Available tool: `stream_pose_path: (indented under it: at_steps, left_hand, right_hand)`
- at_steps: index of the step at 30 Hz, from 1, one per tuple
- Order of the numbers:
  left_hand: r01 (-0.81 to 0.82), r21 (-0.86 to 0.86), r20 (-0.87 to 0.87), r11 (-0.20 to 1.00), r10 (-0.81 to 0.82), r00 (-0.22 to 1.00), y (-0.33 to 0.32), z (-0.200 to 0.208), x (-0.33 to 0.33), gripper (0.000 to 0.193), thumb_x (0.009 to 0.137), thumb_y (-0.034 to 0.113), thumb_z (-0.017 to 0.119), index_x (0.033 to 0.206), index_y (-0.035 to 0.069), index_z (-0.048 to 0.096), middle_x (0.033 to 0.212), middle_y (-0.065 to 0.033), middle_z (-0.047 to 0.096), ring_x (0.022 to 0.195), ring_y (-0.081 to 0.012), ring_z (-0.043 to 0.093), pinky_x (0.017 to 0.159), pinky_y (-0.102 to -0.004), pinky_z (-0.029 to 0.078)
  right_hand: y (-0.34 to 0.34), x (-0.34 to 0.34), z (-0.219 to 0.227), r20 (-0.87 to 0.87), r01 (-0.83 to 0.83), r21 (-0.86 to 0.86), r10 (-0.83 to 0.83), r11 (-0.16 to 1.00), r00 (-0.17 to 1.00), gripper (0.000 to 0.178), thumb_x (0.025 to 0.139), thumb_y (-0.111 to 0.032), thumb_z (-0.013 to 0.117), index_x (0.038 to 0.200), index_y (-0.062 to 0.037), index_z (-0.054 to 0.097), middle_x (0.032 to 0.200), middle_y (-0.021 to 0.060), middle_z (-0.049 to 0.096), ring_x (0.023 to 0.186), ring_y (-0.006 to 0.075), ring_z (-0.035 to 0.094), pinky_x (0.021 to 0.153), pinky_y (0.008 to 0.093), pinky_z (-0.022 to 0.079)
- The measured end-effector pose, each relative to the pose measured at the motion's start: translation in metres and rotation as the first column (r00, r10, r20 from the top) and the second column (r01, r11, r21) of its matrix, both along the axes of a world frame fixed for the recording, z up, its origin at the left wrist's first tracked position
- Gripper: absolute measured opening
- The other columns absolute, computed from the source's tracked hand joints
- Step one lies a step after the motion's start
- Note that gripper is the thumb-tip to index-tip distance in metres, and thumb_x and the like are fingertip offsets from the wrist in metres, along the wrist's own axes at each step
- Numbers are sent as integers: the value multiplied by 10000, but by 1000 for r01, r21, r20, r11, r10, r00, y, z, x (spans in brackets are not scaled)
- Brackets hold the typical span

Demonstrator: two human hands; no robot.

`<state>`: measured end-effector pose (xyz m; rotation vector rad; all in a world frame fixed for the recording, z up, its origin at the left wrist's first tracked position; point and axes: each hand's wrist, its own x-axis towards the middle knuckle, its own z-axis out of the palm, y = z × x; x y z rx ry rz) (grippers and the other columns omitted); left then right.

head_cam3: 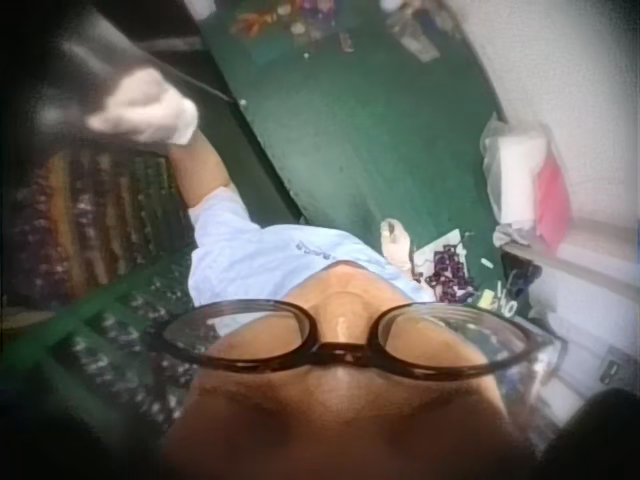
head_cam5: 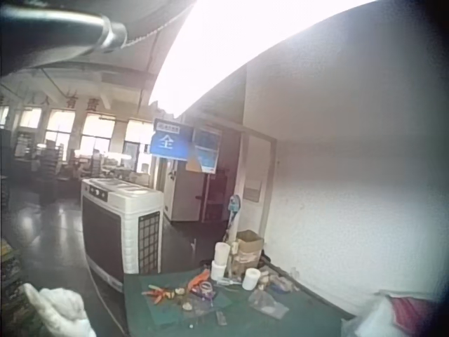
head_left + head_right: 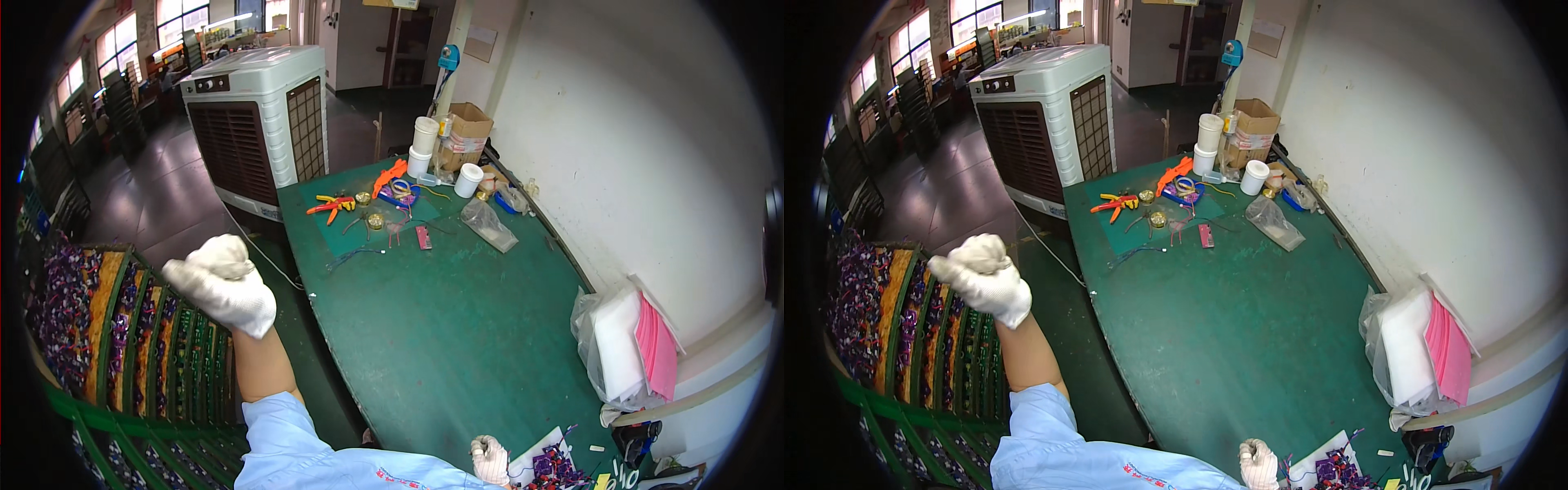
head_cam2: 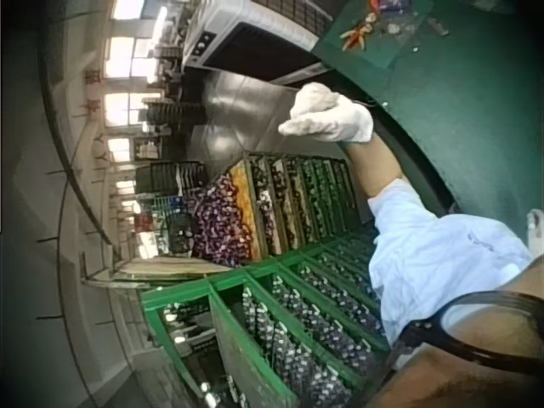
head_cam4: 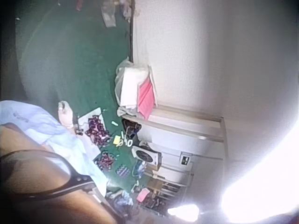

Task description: Manually assemble and sort small electronic circuit board components and place them into storage racks.

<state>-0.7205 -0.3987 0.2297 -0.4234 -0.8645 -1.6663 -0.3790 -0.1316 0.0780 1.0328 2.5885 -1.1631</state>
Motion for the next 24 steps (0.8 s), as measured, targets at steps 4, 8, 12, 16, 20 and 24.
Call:
stream_pose_path:
  at_steps: [4,8,12,16,20,24]
  left_hand:
    - [166,234,-259,958,-103,960,27,43,-21,408,968,339,330,765,61,549,493,-46,449,411,-123,400,394,-244,333]
    - [-169,-649,422,742,536,731,92,1,-222,619,843,508,443,1255,75,283,1210,-190,249,1099,-312,263,903,-448,229]
    - [347,-915,7,-207,850,527,158,-172,-231,671,887,416,424,1435,141,150,1471,-234,124,1343,-444,141,1018,-613,235]
    - [695,-588,809,414,302,505,212,-301,-131,539,945,295,323,1417,92,160,1415,-249,275,1213,-409,409,1012,-389,364]
    - [953,-50,984,300,-151,99,296,-361,39,415,959,291,406,1250,5,476,978,-99,632,864,-167,594,811,-292,478]
    - [639,-758,634,-129,-373,677,300,-351,222,445,932,262,491,1321,61,415,1153,-139,569,981,-205,593,888,-317,470]
  right_hand:
    - [6,-6,-24,-28,-10,68,12,998,1000,358,893,-359,497,1096,-76,580,1013,202,622,967,362,592,837,397,465]
    - [10,-12,-45,-143,-29,20,32,999,989,201,843,-170,536,867,21,591,632,78,625,561,157,600,556,275,468]
    - [19,12,-28,-231,121,80,-100,989,968,293,886,-295,545,1049,-57,597,939,185,634,840,308,615,769,360,481]
    - [13,56,-48,-226,227,92,-202,970,953,260,873,-285,566,1003,-64,615,833,145,644,737,252,610,672,368,481]
    - [7,100,-35,-182,255,209,-219,944,959,278,876,-300,558,996,-55,611,796,126,628,710,220,591,665,345,474]
    - [3,168,-56,-336,432,-70,-429,899,839,335,889,-336,535,1012,-30,596,791,97,600,697,200,543,671,334,468]
